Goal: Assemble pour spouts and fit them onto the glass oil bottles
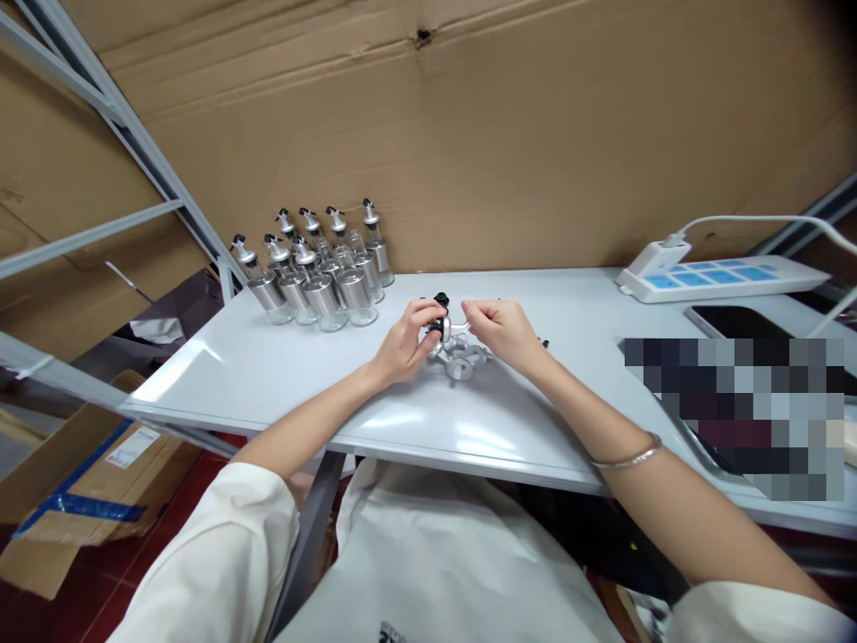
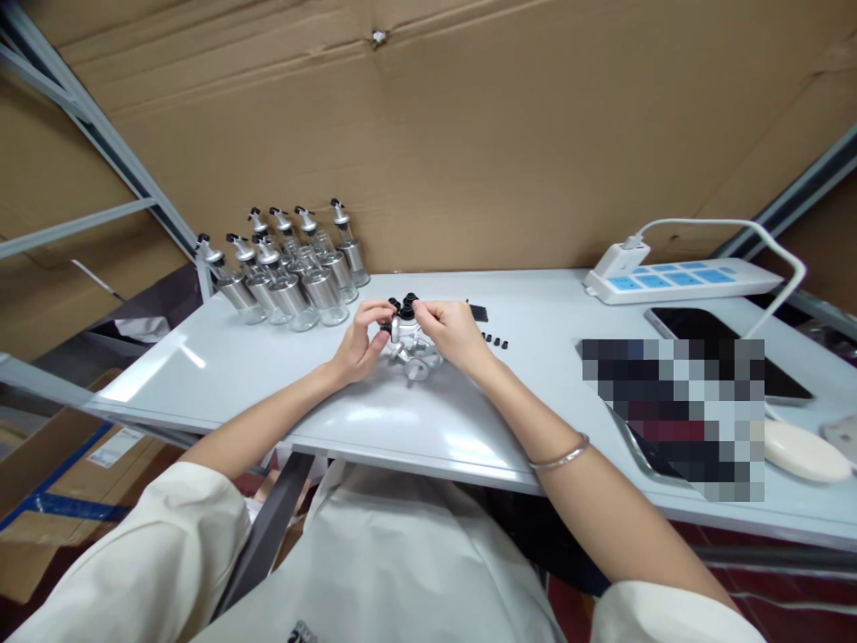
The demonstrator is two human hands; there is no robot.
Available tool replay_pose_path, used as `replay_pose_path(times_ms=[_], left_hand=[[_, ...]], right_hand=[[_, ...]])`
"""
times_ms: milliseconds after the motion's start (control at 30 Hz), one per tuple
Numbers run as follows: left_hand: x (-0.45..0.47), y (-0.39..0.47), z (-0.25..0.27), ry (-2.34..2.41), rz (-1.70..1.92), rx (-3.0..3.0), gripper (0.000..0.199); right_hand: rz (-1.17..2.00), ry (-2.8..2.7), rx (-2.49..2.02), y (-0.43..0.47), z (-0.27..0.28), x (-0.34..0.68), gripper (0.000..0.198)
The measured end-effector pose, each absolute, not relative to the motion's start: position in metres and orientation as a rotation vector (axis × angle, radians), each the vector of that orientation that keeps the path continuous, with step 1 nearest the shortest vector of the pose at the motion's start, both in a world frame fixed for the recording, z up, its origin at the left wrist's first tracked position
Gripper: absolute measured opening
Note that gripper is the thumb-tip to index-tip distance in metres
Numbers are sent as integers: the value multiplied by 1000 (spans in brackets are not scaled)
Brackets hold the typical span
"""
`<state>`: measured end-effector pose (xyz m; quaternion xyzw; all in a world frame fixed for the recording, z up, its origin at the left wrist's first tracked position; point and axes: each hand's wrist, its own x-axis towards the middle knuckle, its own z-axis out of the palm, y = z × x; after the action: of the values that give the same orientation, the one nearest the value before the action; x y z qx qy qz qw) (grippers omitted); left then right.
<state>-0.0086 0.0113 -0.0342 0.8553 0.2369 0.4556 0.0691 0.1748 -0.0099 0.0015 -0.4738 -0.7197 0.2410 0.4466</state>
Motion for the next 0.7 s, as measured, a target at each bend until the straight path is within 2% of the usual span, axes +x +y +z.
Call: replay_pose_path(times_ms=[100,233,500,700], left_hand=[[-13,15,-32,616,1413,2810,41],[-13,14,-26,690,1435,2915,28],[-15,14,-25,888,1268,2874,41],[-17,14,-24,983,1281,2818,43]], right_hand=[[615,-1782,-1176,-9,1,175,47],[562,-1821,-1196,-10,2,174,45],[499,-1777,-1184,-11,5,179,50],[744,-1624,-1028,-2,7,189,41]])
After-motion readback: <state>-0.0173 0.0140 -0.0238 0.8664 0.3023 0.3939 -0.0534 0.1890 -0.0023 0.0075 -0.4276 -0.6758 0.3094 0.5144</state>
